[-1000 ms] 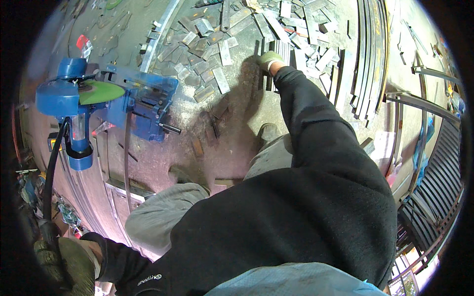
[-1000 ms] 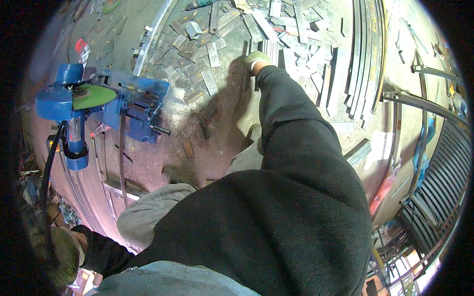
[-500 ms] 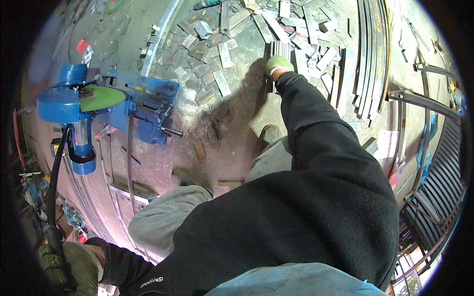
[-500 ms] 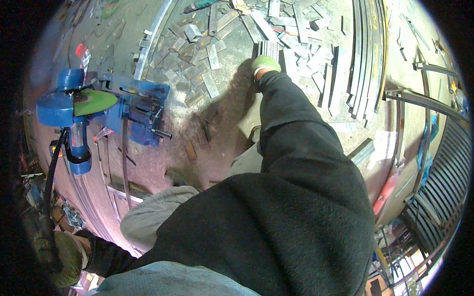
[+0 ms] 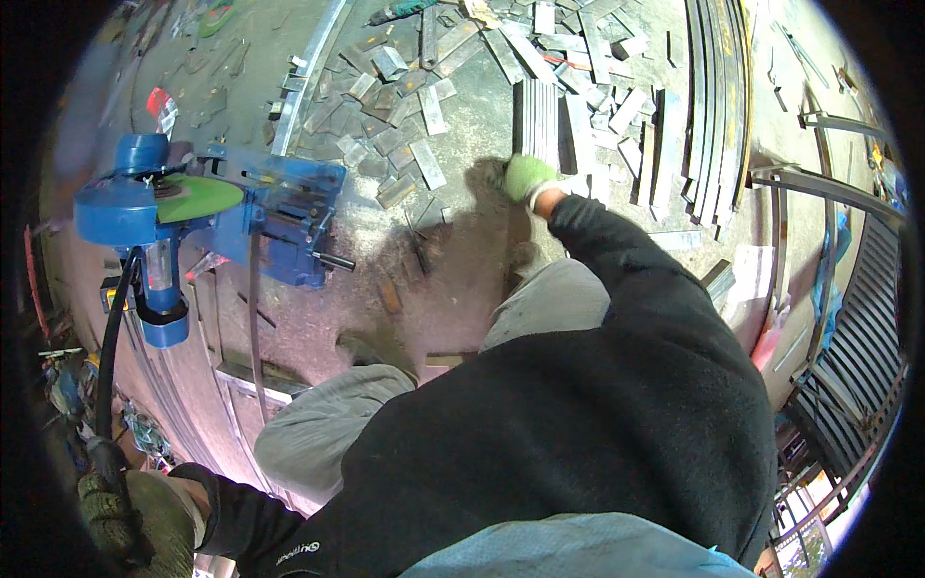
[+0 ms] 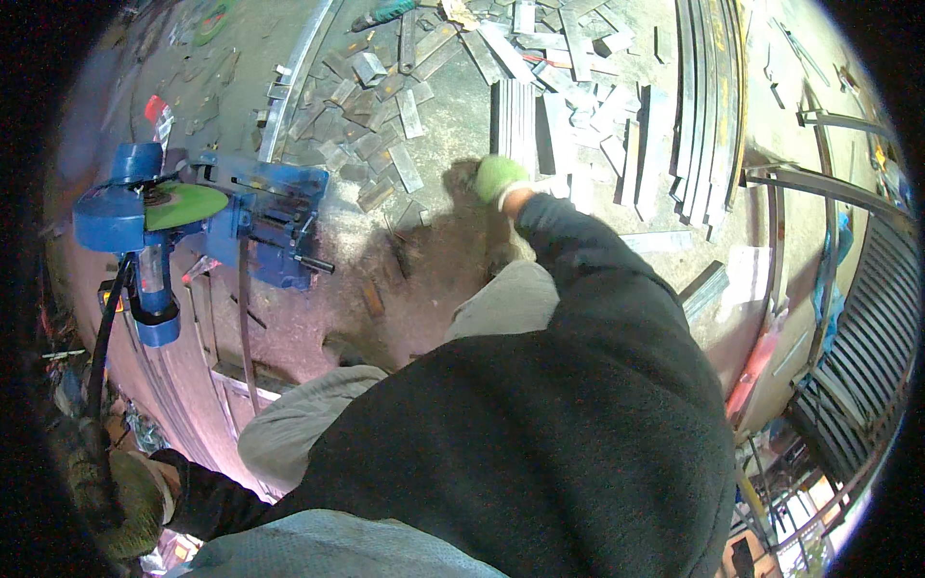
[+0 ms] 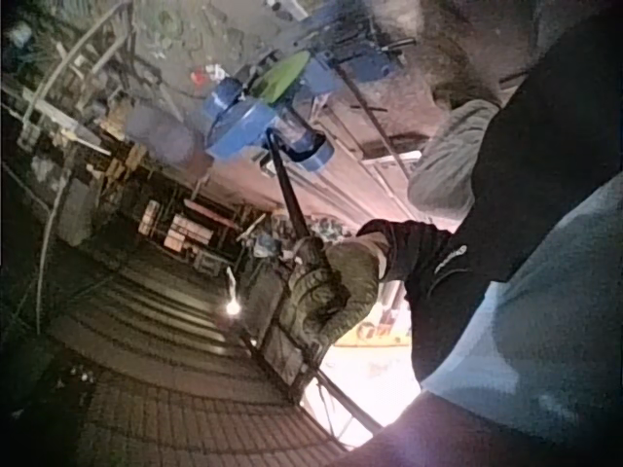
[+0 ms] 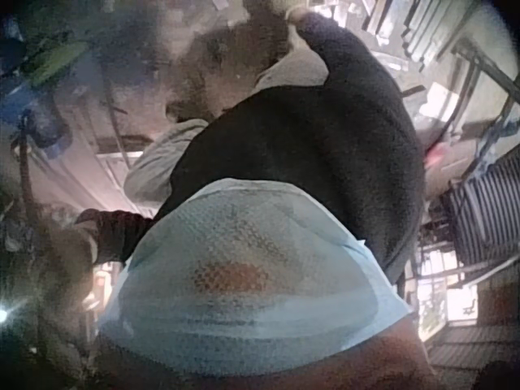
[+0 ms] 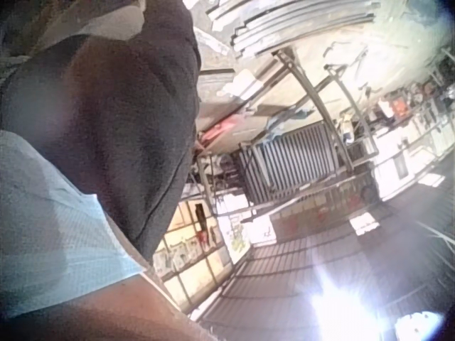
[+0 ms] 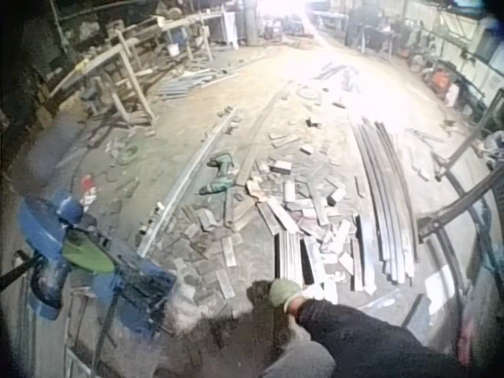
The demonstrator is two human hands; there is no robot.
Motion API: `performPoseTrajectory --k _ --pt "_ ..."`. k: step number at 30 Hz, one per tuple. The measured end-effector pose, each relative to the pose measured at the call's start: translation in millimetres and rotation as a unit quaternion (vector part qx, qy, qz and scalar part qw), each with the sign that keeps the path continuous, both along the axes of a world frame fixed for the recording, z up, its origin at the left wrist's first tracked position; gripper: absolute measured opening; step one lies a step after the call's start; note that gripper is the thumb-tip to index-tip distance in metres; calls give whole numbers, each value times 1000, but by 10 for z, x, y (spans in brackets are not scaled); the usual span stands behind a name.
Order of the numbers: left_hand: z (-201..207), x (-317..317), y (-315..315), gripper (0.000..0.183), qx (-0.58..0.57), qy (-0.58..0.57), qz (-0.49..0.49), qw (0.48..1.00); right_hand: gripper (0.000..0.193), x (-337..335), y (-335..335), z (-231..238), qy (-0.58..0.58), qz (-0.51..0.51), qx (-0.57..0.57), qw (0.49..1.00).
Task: The person repeatedly picks up metal rods from the floor, positions them in a blue chop saw, and cuts them, producing sparks. The cut pieces are placed on the floor among other metal scraps.
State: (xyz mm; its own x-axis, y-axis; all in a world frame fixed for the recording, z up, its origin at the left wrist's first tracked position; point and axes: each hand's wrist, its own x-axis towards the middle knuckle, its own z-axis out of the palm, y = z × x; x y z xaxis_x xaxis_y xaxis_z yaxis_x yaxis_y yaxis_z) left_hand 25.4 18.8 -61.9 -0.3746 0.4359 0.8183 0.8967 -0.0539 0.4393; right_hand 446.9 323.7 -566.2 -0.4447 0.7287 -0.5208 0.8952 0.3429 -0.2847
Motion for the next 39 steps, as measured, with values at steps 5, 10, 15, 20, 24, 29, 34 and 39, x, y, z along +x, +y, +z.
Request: performPoseTrajectory --k 5,10,15,20,24,29,34,39 --pt "-55 -15 -12 26 -11 -9 -3 1000 68 601 -1055 433 209 -5 -198 958" --pt "-84 -10 -31 26 -16 -15 -10 1000 67 1344 -1339 446 68 -9 -252 965" --pt "-103 16 -77 26 -21 -17 -11 1000 67 1534 -1485 260 50 -30 -265 962" --pt "-102 33 -100 26 -28 -20 -12 999 66 1532 -1530 215 53 -35 -272 960" --pt "-96 50 -112 27 -33 -22 -13 999 66 1542 -1527 220 56 -36 -275 959" --pt "-81 58 -126 27 -36 -23 -14 999 65 1548 -1544 222 54 -38 -282 957" --pt "-70 66 -147 27 -40 -23 -13 999 65 1544 -1541 219 50 -36 -287 956" --pt "-55 74 -166 27 -41 -24 -11 999 65 1501 -1506 202 52 -34 -289 955"
